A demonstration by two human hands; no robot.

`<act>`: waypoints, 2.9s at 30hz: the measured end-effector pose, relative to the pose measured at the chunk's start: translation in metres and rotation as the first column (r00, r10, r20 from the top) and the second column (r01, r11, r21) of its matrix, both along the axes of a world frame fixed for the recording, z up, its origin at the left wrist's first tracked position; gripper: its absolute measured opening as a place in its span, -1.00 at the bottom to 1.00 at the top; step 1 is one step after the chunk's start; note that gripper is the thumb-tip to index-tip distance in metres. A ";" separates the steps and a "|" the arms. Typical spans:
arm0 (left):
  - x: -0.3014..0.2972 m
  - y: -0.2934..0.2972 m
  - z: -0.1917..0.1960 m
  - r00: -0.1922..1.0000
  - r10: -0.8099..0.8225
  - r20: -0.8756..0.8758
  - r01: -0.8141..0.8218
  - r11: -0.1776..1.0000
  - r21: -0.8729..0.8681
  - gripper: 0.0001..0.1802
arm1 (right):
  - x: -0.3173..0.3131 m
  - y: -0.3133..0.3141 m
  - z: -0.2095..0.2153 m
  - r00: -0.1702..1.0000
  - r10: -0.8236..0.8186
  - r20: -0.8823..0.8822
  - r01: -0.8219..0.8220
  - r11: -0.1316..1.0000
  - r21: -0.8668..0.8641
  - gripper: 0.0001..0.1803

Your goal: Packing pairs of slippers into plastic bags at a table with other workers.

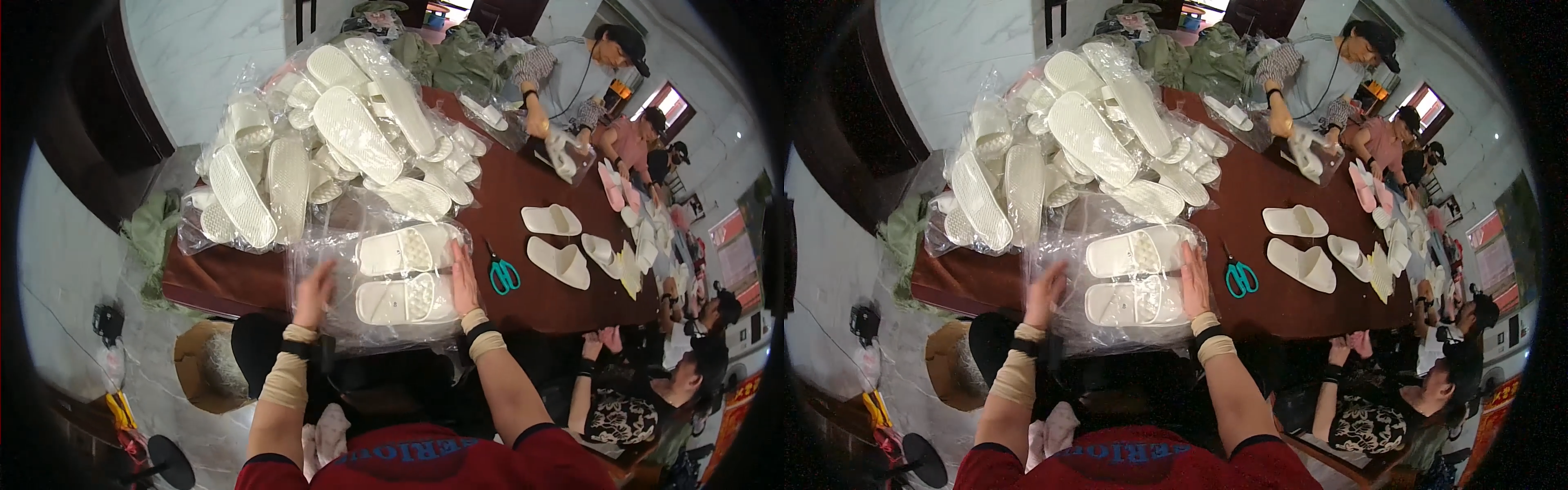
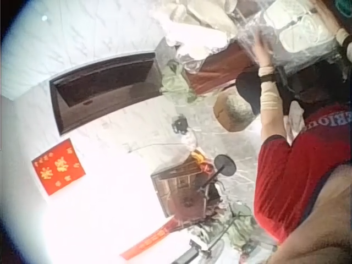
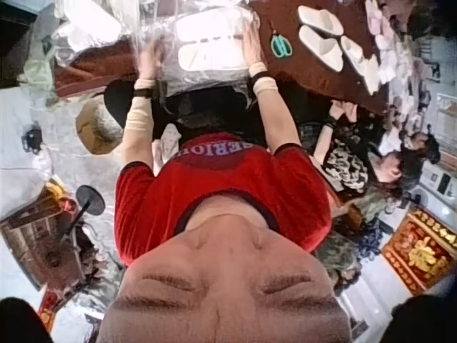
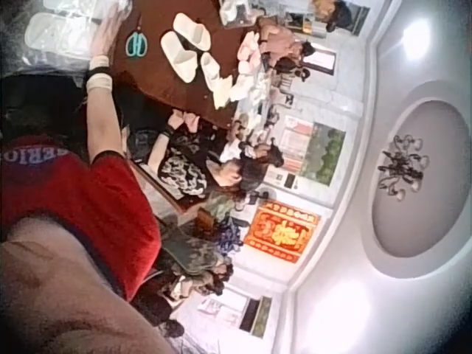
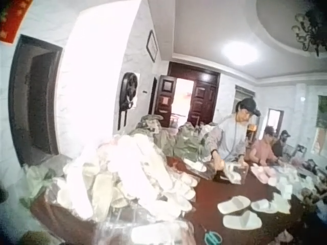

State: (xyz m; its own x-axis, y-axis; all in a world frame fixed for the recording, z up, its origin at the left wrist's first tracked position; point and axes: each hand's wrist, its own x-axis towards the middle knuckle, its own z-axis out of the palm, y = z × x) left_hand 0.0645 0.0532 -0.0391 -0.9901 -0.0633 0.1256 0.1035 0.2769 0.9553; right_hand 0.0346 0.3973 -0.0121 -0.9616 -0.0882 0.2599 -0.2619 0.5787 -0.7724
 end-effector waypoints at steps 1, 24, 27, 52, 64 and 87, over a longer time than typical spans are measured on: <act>-0.005 -0.007 0.010 0.964 0.185 -0.189 -0.206 0.974 -0.098 -0.68 | -0.001 0.003 0.001 1.000 -0.010 -0.003 0.010 1.000 -0.018 -0.37; -0.051 0.048 0.015 0.892 -0.452 -0.004 0.407 0.805 -0.431 -0.03 | -0.002 0.015 -0.011 0.994 -0.088 -0.065 0.087 0.996 -0.017 -0.44; -0.044 0.046 0.026 0.810 -0.582 0.079 0.582 0.779 -0.232 -0.14 | -0.002 0.016 -0.013 0.995 -0.085 -0.042 0.084 0.996 -0.025 -0.44; -0.003 0.019 0.273 0.974 -0.174 0.146 0.121 0.942 0.315 -0.44 | 0.007 0.009 -0.018 1.000 -0.015 0.008 0.009 0.843 0.537 -0.20; -0.055 0.113 0.088 0.910 -0.405 -0.088 0.081 0.384 -0.920 -0.36 | 0.012 0.022 -0.020 0.996 -0.061 -0.058 0.080 0.903 0.422 -0.32; -0.015 0.028 0.019 0.993 -0.090 -0.071 -0.030 0.393 -0.919 -0.31 | -0.145 -0.007 0.047 0.922 0.108 -0.371 0.165 0.758 0.631 -0.55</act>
